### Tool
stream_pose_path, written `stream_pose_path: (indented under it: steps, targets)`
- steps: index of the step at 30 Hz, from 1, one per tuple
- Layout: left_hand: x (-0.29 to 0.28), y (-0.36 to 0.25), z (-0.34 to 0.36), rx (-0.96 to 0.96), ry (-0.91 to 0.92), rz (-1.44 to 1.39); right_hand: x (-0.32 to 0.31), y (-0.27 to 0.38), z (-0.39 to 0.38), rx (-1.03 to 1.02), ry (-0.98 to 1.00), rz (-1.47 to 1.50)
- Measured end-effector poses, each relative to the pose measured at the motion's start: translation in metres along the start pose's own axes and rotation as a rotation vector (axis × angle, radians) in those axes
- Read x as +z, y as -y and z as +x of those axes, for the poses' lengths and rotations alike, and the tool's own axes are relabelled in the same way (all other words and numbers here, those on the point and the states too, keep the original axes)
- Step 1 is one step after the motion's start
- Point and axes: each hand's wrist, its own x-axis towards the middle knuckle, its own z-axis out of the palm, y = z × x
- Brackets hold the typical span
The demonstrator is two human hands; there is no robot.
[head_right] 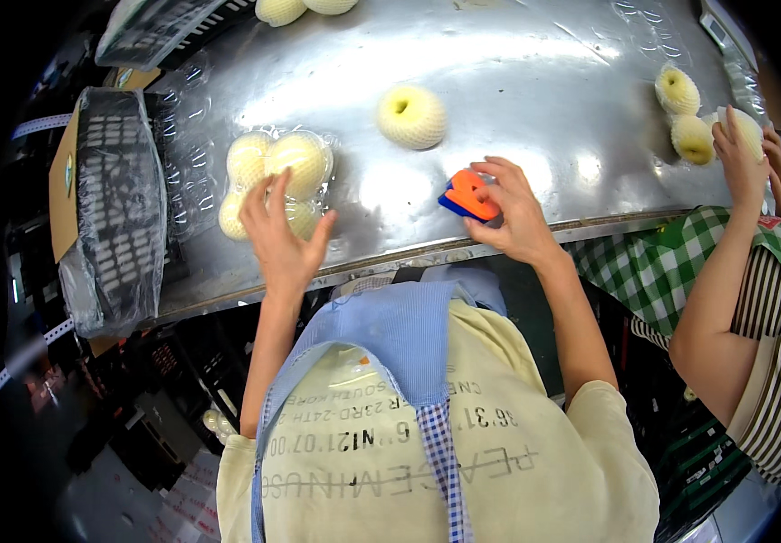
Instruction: The person places foam-netted apples into a clear plastic tray on a metal table. They then use a handheld tape dispenser to seal the plastic wrap over the apples. Finally, the person lifts the sealed tray and places it into a black crate alongside other packaged units.
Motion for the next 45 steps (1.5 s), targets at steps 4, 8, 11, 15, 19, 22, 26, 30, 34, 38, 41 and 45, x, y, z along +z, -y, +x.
stream_pose_path:
  steps: [4, 8, 11, 15, 19, 22, 26, 30, 34, 38, 41, 45]
  targets:
    - [-0.002, -0.034, -0.007, -0.146, 0.297, -0.557, 0.016, 0.03, 0.011, 0.021, 0.135, 0.263]
    - [0.01, -0.039, -0.011, -0.463, 0.489, -1.052, 0.025, 0.048, 0.018, -0.048, 0.238, 0.247]
    - [0.009, -0.034, -0.013, -0.522, 0.573, -1.057, 0.029, 0.05, 0.021, -0.098, 0.262, 0.19]
    - [0.009, -0.027, -0.016, -0.568, 0.612, -1.007, 0.031, 0.053, 0.024, -0.135, 0.292, 0.151]
    - [0.01, -0.021, -0.017, -0.696, 0.629, -1.16, 0.033, 0.055, 0.024, -0.164, 0.298, 0.138]
    - [0.009, -0.018, -0.015, -0.84, 0.675, -1.299, 0.036, 0.055, 0.021, -0.159, 0.298, 0.114]
    - [0.004, -0.017, -0.009, -0.941, 0.723, -1.418, 0.039, 0.057, 0.021, -0.123, 0.297, 0.204]
    - [0.008, -0.013, -0.012, -0.967, 0.745, -1.518, 0.045, 0.059, 0.02, -0.102, 0.258, 0.262]
    - [0.011, -0.009, -0.014, -0.984, 0.759, -1.576, 0.049, 0.057, 0.021, -0.124, 0.228, 0.29]
    - [0.014, -0.012, -0.018, -0.966, 0.666, -1.536, 0.05, 0.059, 0.024, -0.23, 0.159, 0.224]
    - [0.016, -0.015, -0.02, -0.89, 0.532, -1.384, 0.052, 0.06, 0.027, -0.272, 0.139, 0.18]
    - [0.013, -0.014, -0.019, -0.853, 0.437, -1.336, 0.053, 0.066, 0.031, -0.265, 0.124, 0.166]
